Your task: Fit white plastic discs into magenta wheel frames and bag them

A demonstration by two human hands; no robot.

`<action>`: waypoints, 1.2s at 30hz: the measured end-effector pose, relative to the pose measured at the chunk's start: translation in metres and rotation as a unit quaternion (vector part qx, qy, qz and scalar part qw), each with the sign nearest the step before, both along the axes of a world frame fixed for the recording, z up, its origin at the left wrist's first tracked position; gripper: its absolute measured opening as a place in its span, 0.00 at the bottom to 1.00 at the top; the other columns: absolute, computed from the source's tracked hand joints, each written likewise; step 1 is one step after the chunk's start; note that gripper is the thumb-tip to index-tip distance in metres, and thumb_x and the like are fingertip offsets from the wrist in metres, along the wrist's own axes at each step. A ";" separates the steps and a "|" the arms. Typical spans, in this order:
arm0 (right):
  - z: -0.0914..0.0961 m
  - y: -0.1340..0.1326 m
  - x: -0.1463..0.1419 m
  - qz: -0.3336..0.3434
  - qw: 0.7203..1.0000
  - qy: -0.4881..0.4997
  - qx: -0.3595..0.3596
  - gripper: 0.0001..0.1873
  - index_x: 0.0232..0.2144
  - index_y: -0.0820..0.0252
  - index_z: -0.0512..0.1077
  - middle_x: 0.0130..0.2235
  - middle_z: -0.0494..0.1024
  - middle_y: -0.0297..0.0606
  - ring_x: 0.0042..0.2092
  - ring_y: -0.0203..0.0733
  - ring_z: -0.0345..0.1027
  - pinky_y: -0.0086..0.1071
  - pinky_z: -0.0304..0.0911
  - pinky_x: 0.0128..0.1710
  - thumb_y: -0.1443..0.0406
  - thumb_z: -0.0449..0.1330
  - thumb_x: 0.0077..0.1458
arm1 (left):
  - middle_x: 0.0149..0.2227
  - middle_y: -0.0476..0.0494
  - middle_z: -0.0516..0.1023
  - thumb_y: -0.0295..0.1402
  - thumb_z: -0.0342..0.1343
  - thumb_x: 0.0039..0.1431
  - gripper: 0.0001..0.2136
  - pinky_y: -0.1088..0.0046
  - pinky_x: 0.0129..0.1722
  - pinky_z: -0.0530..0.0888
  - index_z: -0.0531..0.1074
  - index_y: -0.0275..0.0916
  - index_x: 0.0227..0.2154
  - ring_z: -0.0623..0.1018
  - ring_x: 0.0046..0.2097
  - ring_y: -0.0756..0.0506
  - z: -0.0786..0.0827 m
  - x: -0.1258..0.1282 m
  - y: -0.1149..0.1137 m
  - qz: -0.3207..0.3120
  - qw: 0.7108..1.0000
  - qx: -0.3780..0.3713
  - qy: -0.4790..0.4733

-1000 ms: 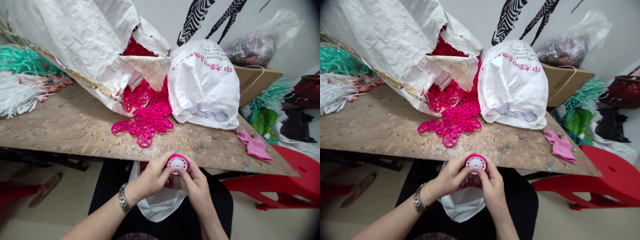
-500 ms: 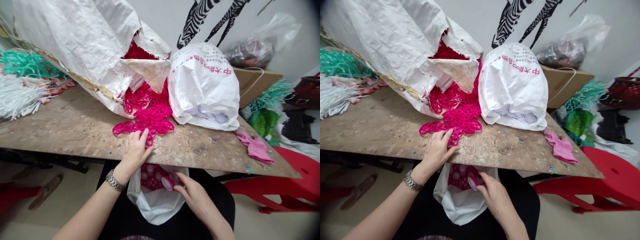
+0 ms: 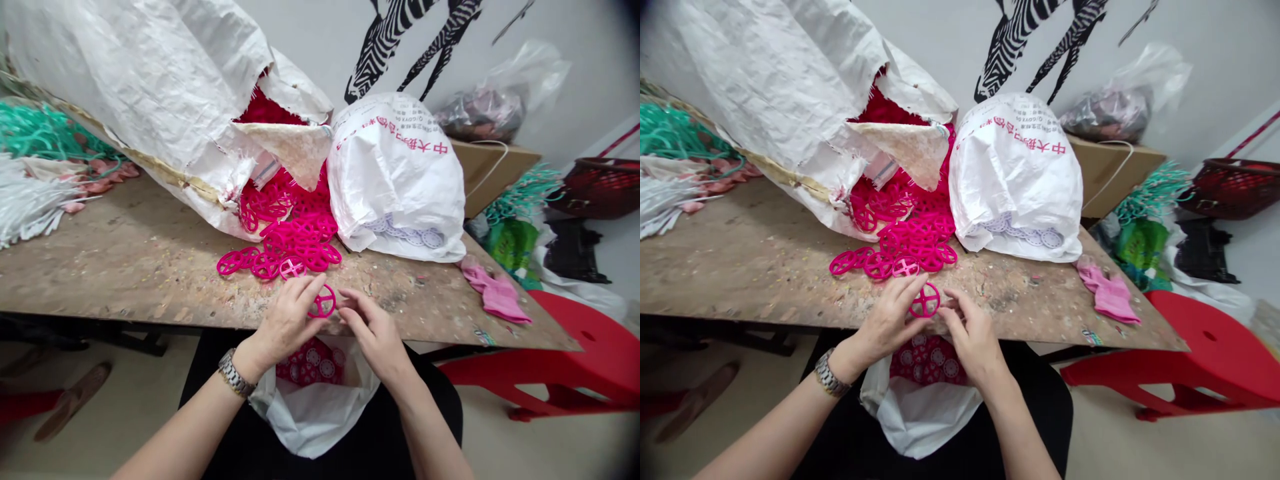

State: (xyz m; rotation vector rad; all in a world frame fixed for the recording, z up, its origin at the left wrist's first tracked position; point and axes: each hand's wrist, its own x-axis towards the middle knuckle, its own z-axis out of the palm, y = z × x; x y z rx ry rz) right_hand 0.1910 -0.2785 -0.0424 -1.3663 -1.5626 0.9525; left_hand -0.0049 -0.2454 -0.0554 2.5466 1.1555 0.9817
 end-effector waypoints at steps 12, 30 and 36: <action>0.011 0.032 -0.011 0.024 0.999 0.026 0.041 0.10 0.36 0.58 0.76 0.32 0.79 0.33 0.34 0.39 0.73 0.29 0.66 0.35 0.59 0.58 0.60 | 0.32 0.46 0.77 0.42 0.54 0.62 0.18 0.76 0.22 0.74 0.70 0.36 0.50 0.77 0.27 0.49 -0.007 0.009 0.008 -0.040 0.810 -0.463 -0.358; 0.002 0.203 0.026 -0.123 0.879 -0.443 0.126 0.16 0.40 0.72 0.79 0.47 0.75 0.61 0.53 0.58 0.62 0.43 0.59 0.48 0.74 0.52 0.56 | 0.28 0.49 0.74 0.42 0.59 0.59 0.18 0.80 0.20 0.73 0.70 0.33 0.45 0.76 0.25 0.52 -0.013 0.009 0.012 -0.024 0.749 -0.489 -0.447; 0.006 0.189 0.053 -0.164 0.906 -0.357 0.156 0.13 0.37 0.63 0.79 0.46 0.77 0.53 0.52 0.56 0.63 0.43 0.56 0.51 0.68 0.54 0.58 | 0.30 0.49 0.74 0.43 0.62 0.56 0.21 0.80 0.20 0.73 0.70 0.34 0.47 0.77 0.25 0.52 -0.015 0.008 0.015 -0.024 0.725 -0.499 -0.475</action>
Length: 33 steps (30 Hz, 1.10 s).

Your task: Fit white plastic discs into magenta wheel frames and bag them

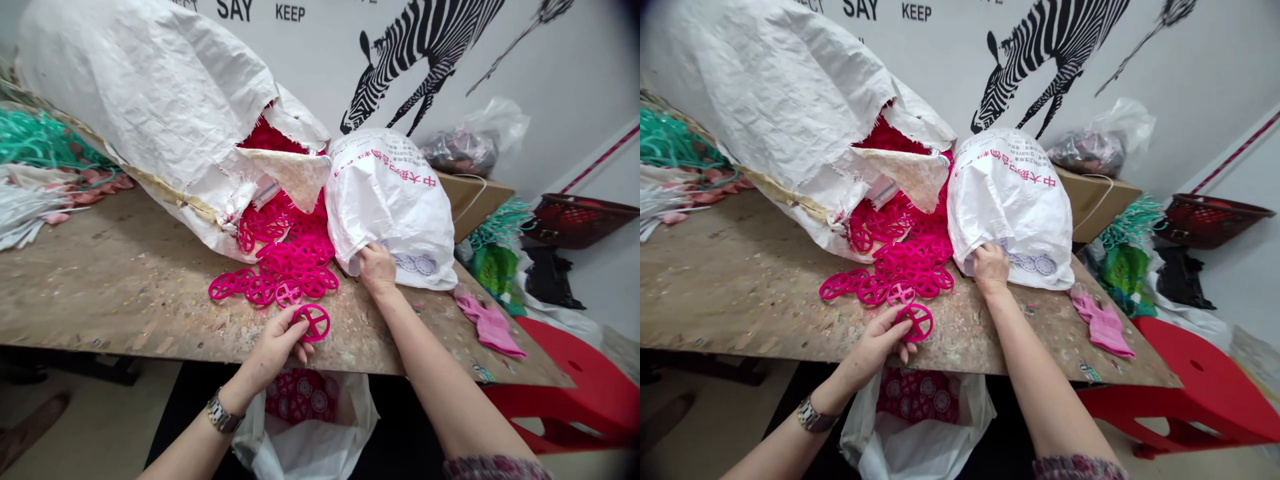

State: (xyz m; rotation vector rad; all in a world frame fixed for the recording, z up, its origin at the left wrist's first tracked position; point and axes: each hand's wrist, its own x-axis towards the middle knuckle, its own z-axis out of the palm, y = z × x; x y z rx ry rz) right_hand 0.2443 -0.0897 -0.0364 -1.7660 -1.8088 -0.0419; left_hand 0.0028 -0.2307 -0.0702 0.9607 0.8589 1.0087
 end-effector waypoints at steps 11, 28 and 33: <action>0.002 -0.082 0.016 0.026 0.951 0.308 -0.019 0.22 0.41 0.63 0.75 0.29 0.80 0.41 0.27 0.43 0.71 0.32 0.63 0.25 0.52 0.57 0.53 | 0.30 0.49 0.74 0.41 0.60 0.57 0.22 0.80 0.20 0.75 0.68 0.35 0.51 0.77 0.24 0.52 0.000 0.003 0.001 0.005 0.999 0.013 0.033; 0.006 -0.182 -0.040 0.285 0.925 0.041 0.247 0.17 0.41 0.54 0.78 0.40 0.82 0.40 0.40 0.45 0.69 0.40 0.69 0.41 0.77 0.63 0.54 | 0.30 0.45 0.77 0.36 0.61 0.61 0.13 0.80 0.24 0.79 0.72 0.33 0.43 0.80 0.25 0.51 0.024 0.001 -0.014 -0.114 0.978 -0.101 -0.144; -0.002 -0.185 -0.042 0.314 0.922 0.013 0.227 0.17 0.46 0.58 0.77 0.43 0.82 0.45 0.44 0.48 0.73 0.42 0.70 0.43 0.77 0.58 0.58 | 0.30 0.44 0.78 0.36 0.60 0.60 0.13 0.80 0.23 0.78 0.72 0.33 0.44 0.80 0.25 0.50 0.022 0.003 -0.018 -0.145 0.971 -0.122 -0.146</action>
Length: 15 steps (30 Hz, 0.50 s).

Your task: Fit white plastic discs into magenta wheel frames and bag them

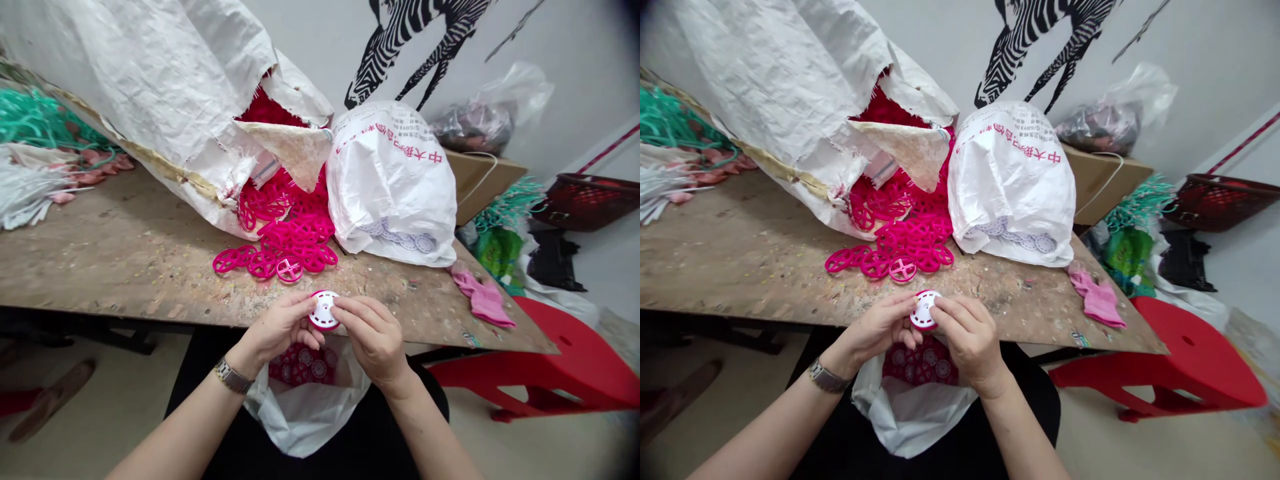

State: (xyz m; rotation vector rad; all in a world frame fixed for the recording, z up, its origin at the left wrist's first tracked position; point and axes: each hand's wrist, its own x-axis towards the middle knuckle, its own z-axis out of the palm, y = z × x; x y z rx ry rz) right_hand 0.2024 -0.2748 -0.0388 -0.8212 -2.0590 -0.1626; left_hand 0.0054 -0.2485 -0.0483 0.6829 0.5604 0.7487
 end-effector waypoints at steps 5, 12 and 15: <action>-0.005 -0.004 -0.004 -0.022 0.998 -0.024 -0.055 0.18 0.51 0.57 0.75 0.52 0.79 0.46 0.52 0.51 0.72 0.46 0.68 0.49 0.74 0.54 0.62 | 0.30 0.46 0.78 0.35 0.62 0.59 0.14 0.80 0.24 0.78 0.72 0.34 0.45 0.79 0.25 0.51 0.001 0.003 -0.003 0.020 0.998 0.027 0.052; -0.005 -0.014 -0.011 -0.065 0.929 0.184 -0.316 0.19 0.57 0.57 0.68 0.52 0.77 0.45 0.48 0.46 0.74 0.39 0.71 0.45 0.63 0.54 0.65 | 0.38 0.44 0.78 0.38 0.59 0.61 0.16 0.77 0.28 0.78 0.71 0.37 0.49 0.79 0.30 0.51 0.001 0.005 -0.008 0.056 0.986 0.115 0.105; -0.001 -0.012 -0.014 -0.053 0.882 0.252 -0.394 0.14 0.47 0.57 0.74 0.43 0.81 0.41 0.41 0.44 0.76 0.36 0.71 0.40 0.59 0.57 0.63 | 0.40 0.44 0.77 0.39 0.56 0.63 0.14 0.75 0.31 0.78 0.72 0.39 0.48 0.79 0.33 0.49 0.001 0.008 -0.012 0.055 0.975 0.168 0.135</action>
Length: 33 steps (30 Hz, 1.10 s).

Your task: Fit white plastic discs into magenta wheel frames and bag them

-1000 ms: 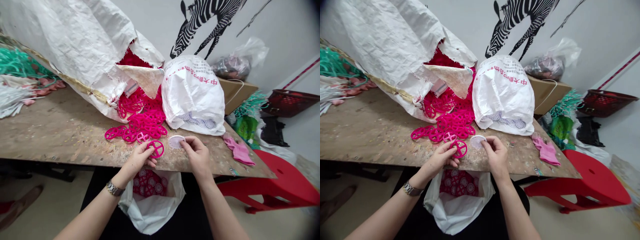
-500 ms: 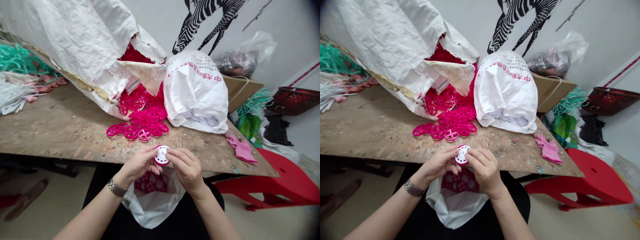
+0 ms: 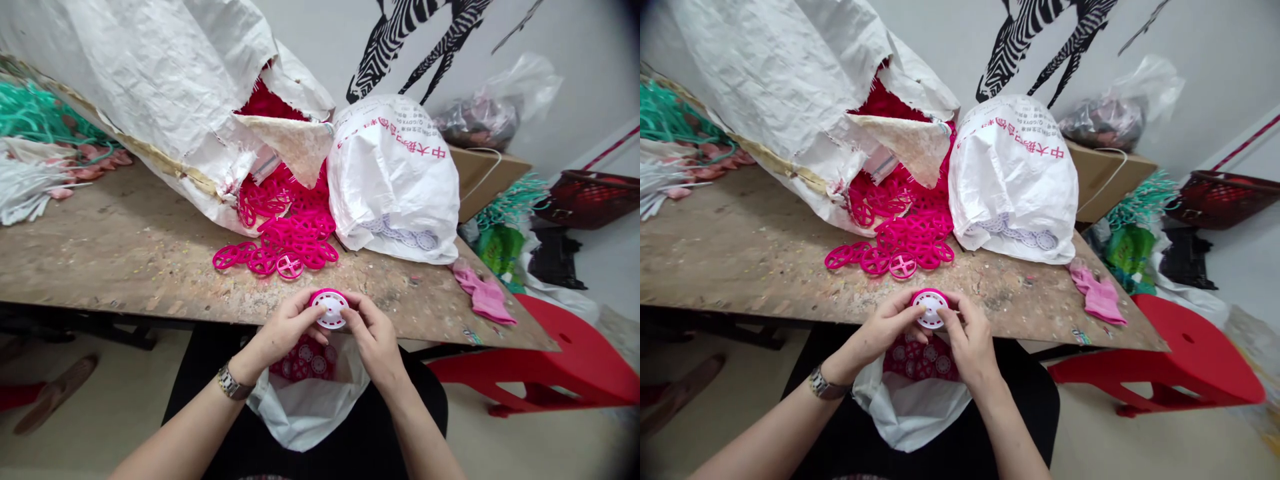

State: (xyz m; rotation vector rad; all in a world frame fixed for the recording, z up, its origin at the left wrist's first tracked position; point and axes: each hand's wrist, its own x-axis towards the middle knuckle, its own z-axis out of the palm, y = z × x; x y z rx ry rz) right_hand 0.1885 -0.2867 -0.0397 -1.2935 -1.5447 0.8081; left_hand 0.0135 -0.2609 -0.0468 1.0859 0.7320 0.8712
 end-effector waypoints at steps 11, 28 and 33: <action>0.004 -0.005 -0.008 -0.063 0.997 -0.015 0.032 0.05 0.33 0.56 0.75 0.31 0.78 0.33 0.34 0.40 0.71 0.32 0.65 0.37 0.63 0.59 0.58 | 0.34 0.47 0.75 0.35 0.51 0.65 0.08 0.72 0.40 0.69 0.73 0.38 0.35 0.74 0.38 0.46 0.003 0.004 -0.011 0.083 0.946 0.235 0.207; 0.003 0.001 -0.011 0.001 0.993 0.107 -0.051 0.11 0.40 0.57 0.75 0.37 0.80 0.36 0.37 0.42 0.73 0.33 0.69 0.37 0.59 0.60 0.58 | 0.25 0.51 0.74 0.39 0.53 0.63 0.14 0.75 0.24 0.74 0.69 0.42 0.49 0.75 0.24 0.48 0.005 0.001 -0.005 0.004 0.991 0.060 0.122; -0.004 0.001 -0.017 -0.040 0.991 0.125 -0.033 0.08 0.38 0.57 0.74 0.34 0.80 0.36 0.36 0.42 0.74 0.34 0.70 0.38 0.61 0.61 0.56 | 0.27 0.50 0.74 0.36 0.54 0.63 0.12 0.76 0.24 0.71 0.71 0.41 0.48 0.73 0.23 0.50 0.003 0.006 -0.009 0.067 0.975 0.138 0.159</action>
